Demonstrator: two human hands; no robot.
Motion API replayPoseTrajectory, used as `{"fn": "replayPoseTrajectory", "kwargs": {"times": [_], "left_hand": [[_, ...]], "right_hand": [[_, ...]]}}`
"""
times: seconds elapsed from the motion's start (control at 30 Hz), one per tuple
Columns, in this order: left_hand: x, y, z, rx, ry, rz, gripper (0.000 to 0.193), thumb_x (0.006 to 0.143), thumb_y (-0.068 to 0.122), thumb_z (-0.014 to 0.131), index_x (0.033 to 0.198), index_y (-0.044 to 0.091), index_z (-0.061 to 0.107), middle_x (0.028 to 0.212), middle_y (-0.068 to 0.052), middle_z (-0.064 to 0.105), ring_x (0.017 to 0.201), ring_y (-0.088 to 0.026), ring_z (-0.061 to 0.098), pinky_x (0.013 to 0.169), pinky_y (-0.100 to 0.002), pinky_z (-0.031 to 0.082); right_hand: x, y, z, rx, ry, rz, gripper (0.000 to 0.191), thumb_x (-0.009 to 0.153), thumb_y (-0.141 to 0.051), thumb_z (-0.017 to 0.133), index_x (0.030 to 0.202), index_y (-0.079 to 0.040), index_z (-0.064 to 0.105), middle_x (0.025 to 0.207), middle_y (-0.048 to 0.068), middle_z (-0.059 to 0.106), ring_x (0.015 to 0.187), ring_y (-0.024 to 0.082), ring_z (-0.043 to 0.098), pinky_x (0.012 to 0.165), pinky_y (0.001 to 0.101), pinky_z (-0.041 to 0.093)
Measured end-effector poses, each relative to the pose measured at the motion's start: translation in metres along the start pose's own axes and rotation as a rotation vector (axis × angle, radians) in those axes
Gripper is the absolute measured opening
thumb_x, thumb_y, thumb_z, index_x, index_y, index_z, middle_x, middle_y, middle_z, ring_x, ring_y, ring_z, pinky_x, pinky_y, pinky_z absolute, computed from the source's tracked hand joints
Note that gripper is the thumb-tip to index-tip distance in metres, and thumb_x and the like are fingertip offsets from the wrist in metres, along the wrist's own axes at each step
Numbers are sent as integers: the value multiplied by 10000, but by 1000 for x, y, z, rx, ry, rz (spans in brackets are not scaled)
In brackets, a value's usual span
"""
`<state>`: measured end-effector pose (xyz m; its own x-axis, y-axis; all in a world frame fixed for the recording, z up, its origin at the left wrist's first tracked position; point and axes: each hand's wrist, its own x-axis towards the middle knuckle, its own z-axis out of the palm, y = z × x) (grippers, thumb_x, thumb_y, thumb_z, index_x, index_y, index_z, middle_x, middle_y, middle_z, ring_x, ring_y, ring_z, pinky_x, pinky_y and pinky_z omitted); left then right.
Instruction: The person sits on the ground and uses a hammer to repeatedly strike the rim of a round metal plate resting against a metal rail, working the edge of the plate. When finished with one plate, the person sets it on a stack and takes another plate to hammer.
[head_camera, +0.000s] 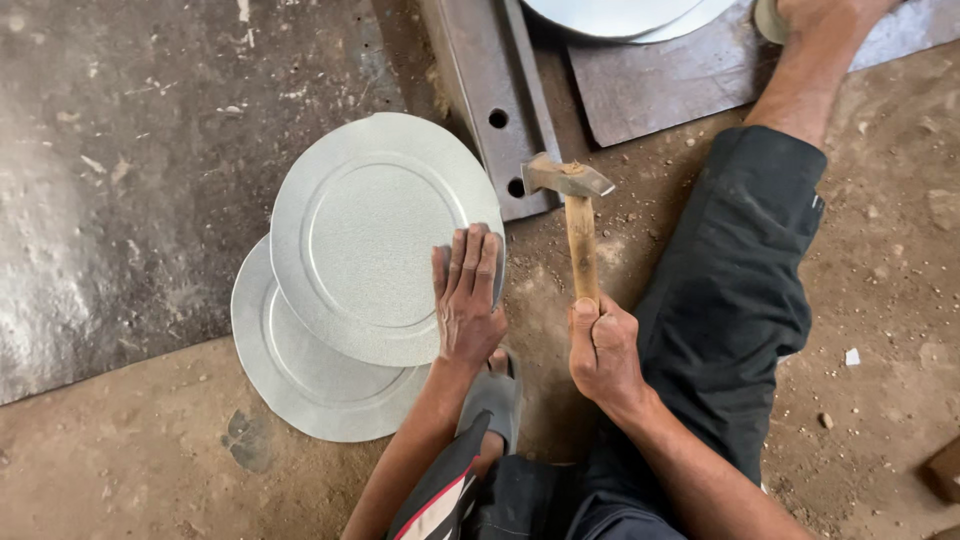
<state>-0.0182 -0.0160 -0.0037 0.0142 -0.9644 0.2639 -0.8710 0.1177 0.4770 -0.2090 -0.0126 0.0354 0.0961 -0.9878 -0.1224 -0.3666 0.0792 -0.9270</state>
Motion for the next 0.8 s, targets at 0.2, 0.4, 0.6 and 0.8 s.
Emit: {"fn": "replayPoseTrajectory", "kwargs": {"times": [0.2, 0.4, 0.6, 0.8], "left_hand": [[3, -2, -4, -7, -4, 20, 798, 802, -82, 562, 1567, 77, 397, 1647, -124, 394, 1566, -318, 318, 1292, -587, 181], [3, -2, -7, -35, -3, 14, 826, 788, -61, 607, 1573, 91, 404, 1650, -113, 398, 1568, -324, 320, 1296, -575, 189], [5, -2, -11, -34, -33, 0, 833, 791, -53, 632, 1575, 96, 394, 1654, -104, 377, 1565, -308, 308, 1293, -557, 181], [4, -2, -12, -27, -41, 29, 869, 739, -87, 597, 1569, 87, 406, 1655, -111, 382, 1567, -315, 301, 1295, -552, 172]], "right_hand": [[6, 23, 7, -29, 5, -92, 470, 1090, -160, 534, 638, -30, 515, 609, 47, 508, 507, 130, 449, 485, 312, 345], [3, 38, 16, 348, -74, 194, 512, 1119, -318, 534, 682, -55, 482, 616, 31, 441, 508, 127, 412, 435, 289, 302], [10, 35, 18, 696, -35, 572, 540, 1052, -473, 409, 719, -57, 494, 550, 16, 456, 391, 118, 427, 348, 293, 369], [8, 34, 17, 686, -110, 729, 559, 1060, -511, 431, 729, -63, 475, 598, 8, 473, 416, 105, 417, 369, 291, 365]]}}
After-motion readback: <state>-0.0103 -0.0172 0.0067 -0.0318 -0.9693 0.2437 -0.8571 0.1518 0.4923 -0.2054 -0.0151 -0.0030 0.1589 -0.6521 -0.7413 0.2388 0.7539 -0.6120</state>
